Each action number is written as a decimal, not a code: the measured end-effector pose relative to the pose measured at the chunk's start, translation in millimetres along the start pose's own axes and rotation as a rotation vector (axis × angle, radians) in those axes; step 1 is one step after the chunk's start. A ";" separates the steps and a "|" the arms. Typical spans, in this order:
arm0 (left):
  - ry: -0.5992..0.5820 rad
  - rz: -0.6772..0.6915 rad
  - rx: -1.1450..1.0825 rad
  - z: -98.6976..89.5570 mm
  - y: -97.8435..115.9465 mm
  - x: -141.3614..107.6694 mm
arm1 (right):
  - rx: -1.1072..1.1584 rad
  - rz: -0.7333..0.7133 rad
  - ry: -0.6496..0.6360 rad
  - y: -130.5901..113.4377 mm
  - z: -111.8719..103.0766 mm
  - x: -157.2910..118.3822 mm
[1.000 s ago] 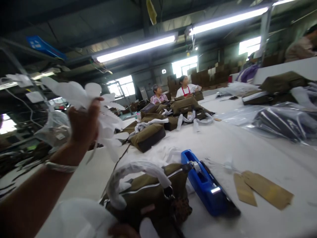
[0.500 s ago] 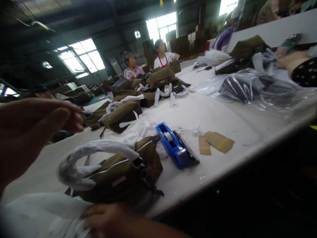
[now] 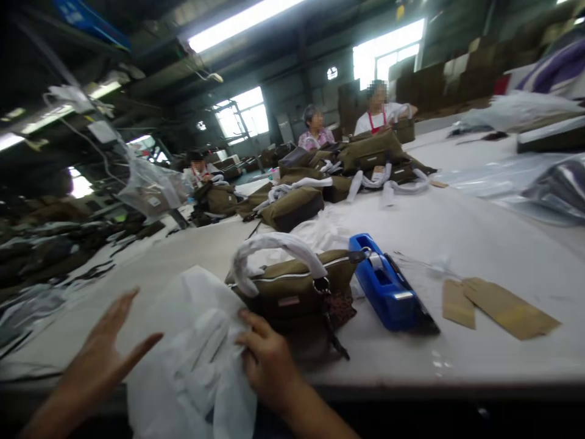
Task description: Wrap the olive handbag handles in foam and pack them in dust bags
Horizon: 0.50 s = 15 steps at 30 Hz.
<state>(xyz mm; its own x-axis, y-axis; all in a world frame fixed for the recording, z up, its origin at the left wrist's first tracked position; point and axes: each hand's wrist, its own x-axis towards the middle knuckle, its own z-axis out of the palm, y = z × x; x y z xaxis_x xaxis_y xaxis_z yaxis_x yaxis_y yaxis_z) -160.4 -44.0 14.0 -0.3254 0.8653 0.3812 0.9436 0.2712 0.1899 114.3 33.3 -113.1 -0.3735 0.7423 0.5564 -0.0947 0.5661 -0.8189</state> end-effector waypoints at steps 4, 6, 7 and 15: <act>-0.384 -0.076 -0.332 36.7 -39.6 -55.0 | -0.009 0.020 -0.016 -5.4 16.5 6.3; -0.481 -0.021 -0.491 51.4 -29.2 -74.7 | 0.034 0.021 -0.054 -10.8 32.3 15.7; -0.502 0.010 -0.558 57.4 -18.3 -80.8 | 0.079 0.010 -0.092 -15.3 42.0 21.5; 0.064 -0.281 -0.430 33.2 -12.5 -83.4 | 0.264 -0.170 -0.398 -82.5 92.4 47.9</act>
<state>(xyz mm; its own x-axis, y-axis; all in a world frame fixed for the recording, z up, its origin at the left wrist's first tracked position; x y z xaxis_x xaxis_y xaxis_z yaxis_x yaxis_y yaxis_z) -143.0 -105.6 -50.1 -0.5782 0.7528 0.3145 0.7135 0.2795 0.6425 18.9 -11.0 -31.9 -0.6508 0.4240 0.6299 -0.3952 0.5192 -0.7578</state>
